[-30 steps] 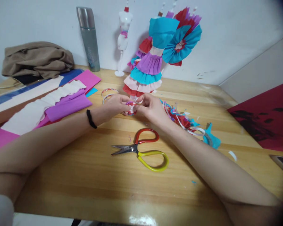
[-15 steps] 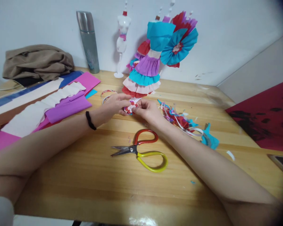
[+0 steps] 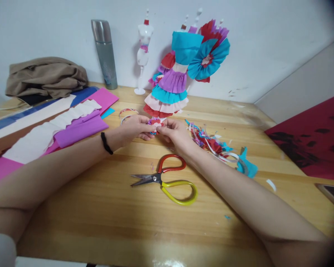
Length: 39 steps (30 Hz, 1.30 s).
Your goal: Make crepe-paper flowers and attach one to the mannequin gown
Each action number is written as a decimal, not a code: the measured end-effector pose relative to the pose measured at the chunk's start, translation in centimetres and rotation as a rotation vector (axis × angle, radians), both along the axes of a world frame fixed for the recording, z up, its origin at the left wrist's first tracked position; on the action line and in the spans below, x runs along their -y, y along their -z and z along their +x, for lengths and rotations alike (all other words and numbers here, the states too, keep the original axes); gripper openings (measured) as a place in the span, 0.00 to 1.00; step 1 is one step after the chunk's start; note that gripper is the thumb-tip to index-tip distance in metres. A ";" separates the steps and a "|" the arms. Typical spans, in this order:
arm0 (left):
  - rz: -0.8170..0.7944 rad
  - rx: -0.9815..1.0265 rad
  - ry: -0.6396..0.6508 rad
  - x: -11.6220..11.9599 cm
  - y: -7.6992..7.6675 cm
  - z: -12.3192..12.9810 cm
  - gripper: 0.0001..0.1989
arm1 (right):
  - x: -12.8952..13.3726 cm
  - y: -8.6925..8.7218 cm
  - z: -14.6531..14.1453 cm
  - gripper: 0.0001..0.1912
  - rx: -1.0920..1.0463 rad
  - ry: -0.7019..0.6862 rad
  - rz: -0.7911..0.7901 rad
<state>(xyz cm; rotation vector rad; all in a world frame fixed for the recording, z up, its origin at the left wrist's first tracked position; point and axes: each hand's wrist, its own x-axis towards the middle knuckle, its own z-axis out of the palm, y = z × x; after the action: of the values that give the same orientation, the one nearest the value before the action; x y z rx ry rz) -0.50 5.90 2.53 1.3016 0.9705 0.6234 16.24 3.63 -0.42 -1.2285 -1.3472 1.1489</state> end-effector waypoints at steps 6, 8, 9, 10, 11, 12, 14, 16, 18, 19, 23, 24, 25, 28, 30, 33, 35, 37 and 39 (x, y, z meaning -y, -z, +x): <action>0.105 -0.156 -0.007 0.1 -0.2 0.0 0.02 | 0.1 -0.4 0.1 0.18 0.055 -0.048 -0.018; 0.135 -0.217 0.002 0.0 -0.3 -0.1 0.02 | 0.0 -0.2 0.2 0.17 0.095 -0.031 0.002; 0.131 -0.229 0.002 0.0 -0.3 -0.1 0.02 | -0.1 -0.1 0.1 0.16 0.104 -0.021 0.003; 0.117 -0.222 0.003 0.0 -0.3 -0.1 0.02 | -0.1 0.1 0.1 0.16 0.102 -0.012 0.000; 0.099 -0.198 0.001 0.0 -0.3 -0.1 0.02 | -0.1 0.2 0.1 0.16 0.094 -0.006 -0.004; 0.076 -0.162 -0.004 -0.1 -0.2 -0.1 0.03 | -0.1 0.3 0.1 0.16 0.083 0.000 -0.004; 0.026 -0.083 -0.015 -0.2 -0.1 -0.2 0.04 | -0.1 0.4 0.0 0.16 0.063 0.013 0.001; -0.011 -0.028 -0.028 -0.3 0.0 -0.2 0.05 | -0.1 0.4 -0.1 0.16 0.045 0.029 0.005; -0.029 -0.035 -0.032 -0.3 0.1 -0.2 0.04 | 0.0 0.3 -0.2 0.17 0.035 0.036 -0.004; -0.030 -0.050 -0.031 -0.3 0.1 -0.1 0.04 | 0.0 0.2 -0.2 0.18 0.036 0.036 -0.010; -0.013 -0.108 -0.022 -0.2 0.1 0.1 0.04 | 0.2 -0.1 -0.2 0.18 0.035 -0.008 -0.034; -0.004 -0.117 -0.019 -0.2 0.0 0.0 0.04 | 0.2 -0.1 -0.1 0.18 0.022 -0.024 -0.037; 0.007 -0.128 -0.013 -0.1 0.0 0.0 0.04 | 0.2 -0.1 0.0 0.18 0.009 -0.036 -0.036; 0.028 -0.197 0.043 -0.2 -0.3 -0.5 0.04 | 0.1 0.1 0.1 0.20 -0.019 -0.026 -0.016; 0.036 -0.263 0.117 -0.3 -0.6 -0.8 0.04 | -0.1 0.3 0.2 0.22 -0.032 0.003 -0.024; 0.081 -0.363 0.227 -0.1 -1.1 -1.2 0.04 | -0.4 0.5 0.3 0.24 -0.045 0.031 -0.069; 0.127 -0.429 0.247 0.2 -1.4 -1.2 0.04 | -0.5 0.6 0.3 0.24 -0.046 0.026 -0.082; 0.167 -0.486 0.242 0.5 -1.7 -1.2 0.05 | -0.6 0.6 0.3 0.24 -0.040 0.009 -0.080; 0.181 -0.537 0.252 0.6 -1.8 -1.2 0.04 | -0.5 0.6 0.3 0.24 -0.027 -0.007 -0.075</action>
<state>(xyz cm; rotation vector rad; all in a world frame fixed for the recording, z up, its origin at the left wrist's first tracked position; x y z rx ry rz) -1.68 5.32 4.37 1.7702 1.1718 0.1649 16.53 4.15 -0.98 -1.2585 -1.2997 1.2266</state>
